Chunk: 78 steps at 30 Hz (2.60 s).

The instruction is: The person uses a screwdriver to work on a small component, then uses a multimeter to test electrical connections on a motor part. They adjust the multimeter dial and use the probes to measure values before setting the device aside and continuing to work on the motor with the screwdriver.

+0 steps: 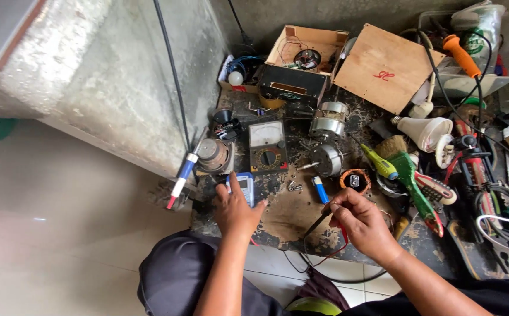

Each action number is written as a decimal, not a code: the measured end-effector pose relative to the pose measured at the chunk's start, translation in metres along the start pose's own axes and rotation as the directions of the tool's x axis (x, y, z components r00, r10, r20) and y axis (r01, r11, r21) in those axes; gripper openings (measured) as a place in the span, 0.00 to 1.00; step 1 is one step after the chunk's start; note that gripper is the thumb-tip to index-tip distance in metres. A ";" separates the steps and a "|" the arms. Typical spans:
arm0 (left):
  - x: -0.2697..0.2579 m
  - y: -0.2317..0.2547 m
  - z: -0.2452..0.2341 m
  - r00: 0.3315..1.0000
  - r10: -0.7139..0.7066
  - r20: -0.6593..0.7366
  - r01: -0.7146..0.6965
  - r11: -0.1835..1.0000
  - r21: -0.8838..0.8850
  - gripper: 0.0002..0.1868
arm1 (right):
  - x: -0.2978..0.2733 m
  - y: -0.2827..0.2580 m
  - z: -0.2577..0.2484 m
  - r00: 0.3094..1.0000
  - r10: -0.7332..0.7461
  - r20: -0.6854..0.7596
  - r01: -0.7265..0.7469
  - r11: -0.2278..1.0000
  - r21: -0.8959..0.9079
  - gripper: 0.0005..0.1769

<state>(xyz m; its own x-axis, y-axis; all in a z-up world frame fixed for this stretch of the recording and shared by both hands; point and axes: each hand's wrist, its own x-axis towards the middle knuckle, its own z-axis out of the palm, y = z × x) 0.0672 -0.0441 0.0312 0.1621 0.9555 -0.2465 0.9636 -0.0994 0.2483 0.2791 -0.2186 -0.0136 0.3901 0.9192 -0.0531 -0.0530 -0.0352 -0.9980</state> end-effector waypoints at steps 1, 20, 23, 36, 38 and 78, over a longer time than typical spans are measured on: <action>0.007 -0.010 0.011 1.000 -0.002 -0.007 0.002 1.000 0.005 0.57 | -0.001 -0.006 0.002 1.000 -0.005 0.002 0.004 1.000 0.006 0.06; -0.024 0.001 0.017 0.841 0.350 0.412 0.417 0.066 -0.907 0.36 | -0.008 -0.015 0.017 0.996 -0.061 -0.065 0.064 0.997 0.050 0.05; -0.028 0.007 0.024 0.824 0.396 0.405 0.423 0.046 -0.905 0.37 | -0.008 -0.016 0.019 0.993 -0.099 -0.063 0.096 0.994 -0.050 0.06; -0.049 0.026 0.022 0.690 0.608 0.393 0.352 0.192 -0.916 0.39 | -0.003 -0.035 0.018 0.998 -0.063 -0.004 0.057 0.928 -0.367 0.32; -0.057 0.032 0.013 0.668 0.611 0.425 0.348 0.248 -0.904 0.36 | -0.005 -0.042 0.014 1.000 0.010 0.009 -0.007 0.952 -0.306 0.31; -0.074 0.040 0.029 0.809 0.570 0.147 -0.084 0.359 -0.930 0.60 | -0.016 -0.033 0.019 0.995 0.015 -0.096 -0.029 0.988 -0.154 0.22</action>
<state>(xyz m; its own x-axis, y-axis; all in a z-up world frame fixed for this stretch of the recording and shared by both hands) 0.0999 -0.1271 0.0321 0.7113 0.6750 -0.1960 0.1348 0.1427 0.9805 0.2569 -0.2243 0.0210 0.4758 0.8767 -0.0708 0.0779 -0.1222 -0.9894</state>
